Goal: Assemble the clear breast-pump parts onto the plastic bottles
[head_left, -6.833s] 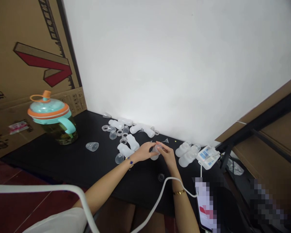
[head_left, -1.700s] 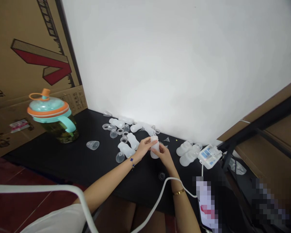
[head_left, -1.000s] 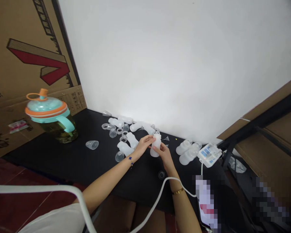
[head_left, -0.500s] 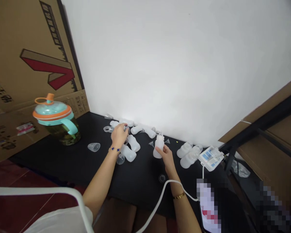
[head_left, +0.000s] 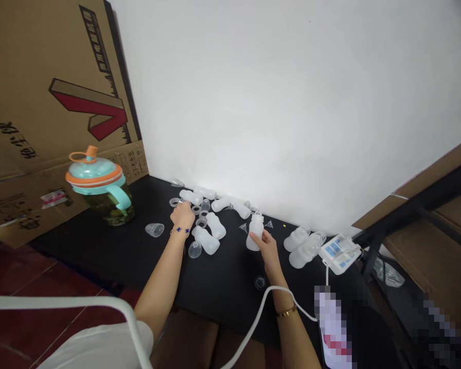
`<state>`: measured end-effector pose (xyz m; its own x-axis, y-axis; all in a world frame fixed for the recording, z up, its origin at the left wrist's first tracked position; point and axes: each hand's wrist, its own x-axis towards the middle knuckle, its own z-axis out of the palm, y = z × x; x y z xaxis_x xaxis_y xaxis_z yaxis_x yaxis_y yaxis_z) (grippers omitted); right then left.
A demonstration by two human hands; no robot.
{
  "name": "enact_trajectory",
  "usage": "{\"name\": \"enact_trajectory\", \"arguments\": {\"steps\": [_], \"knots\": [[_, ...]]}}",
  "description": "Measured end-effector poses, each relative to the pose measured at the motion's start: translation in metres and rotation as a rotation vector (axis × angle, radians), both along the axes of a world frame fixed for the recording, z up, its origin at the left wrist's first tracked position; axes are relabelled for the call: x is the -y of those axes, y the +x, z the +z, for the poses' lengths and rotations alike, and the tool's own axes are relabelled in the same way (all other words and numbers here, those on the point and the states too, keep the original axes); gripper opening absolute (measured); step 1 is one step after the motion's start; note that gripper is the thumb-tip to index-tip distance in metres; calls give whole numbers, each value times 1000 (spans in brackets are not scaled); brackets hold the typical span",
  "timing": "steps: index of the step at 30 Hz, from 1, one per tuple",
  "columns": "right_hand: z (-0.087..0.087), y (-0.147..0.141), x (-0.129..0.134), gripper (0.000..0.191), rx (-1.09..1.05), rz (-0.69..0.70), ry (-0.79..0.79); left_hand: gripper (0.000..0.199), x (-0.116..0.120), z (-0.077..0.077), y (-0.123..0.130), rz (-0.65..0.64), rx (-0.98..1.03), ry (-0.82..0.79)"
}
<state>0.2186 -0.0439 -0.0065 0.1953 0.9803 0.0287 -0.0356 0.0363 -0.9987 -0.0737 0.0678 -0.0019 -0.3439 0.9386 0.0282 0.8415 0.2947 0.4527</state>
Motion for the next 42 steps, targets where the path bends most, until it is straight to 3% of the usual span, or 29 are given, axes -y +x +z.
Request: {"name": "enact_trajectory", "arguments": {"steps": [3,7,13,17,21,28,42], "knots": [[0,-1,0,53,-5,14,-5,36,3,7,1,21,15,61],[-2,-1,-1,50,9,7,-7,44,6,18,5,39,133,257],[-1,-1,0,45,76,-16,19,46,1,18,28,-214,685,530],[0,-1,0,48,148,-33,15,51,5,18,48,-341,999,412],[-4,0,-2,50,216,-48,33,50,12,21,61,-395,1133,305],[-5,0,-2,48,271,-49,53,49,15,20,69,-456,1186,244],[-6,-2,0,53,369,-105,43,57,24,26,74,-347,1269,174]]}}
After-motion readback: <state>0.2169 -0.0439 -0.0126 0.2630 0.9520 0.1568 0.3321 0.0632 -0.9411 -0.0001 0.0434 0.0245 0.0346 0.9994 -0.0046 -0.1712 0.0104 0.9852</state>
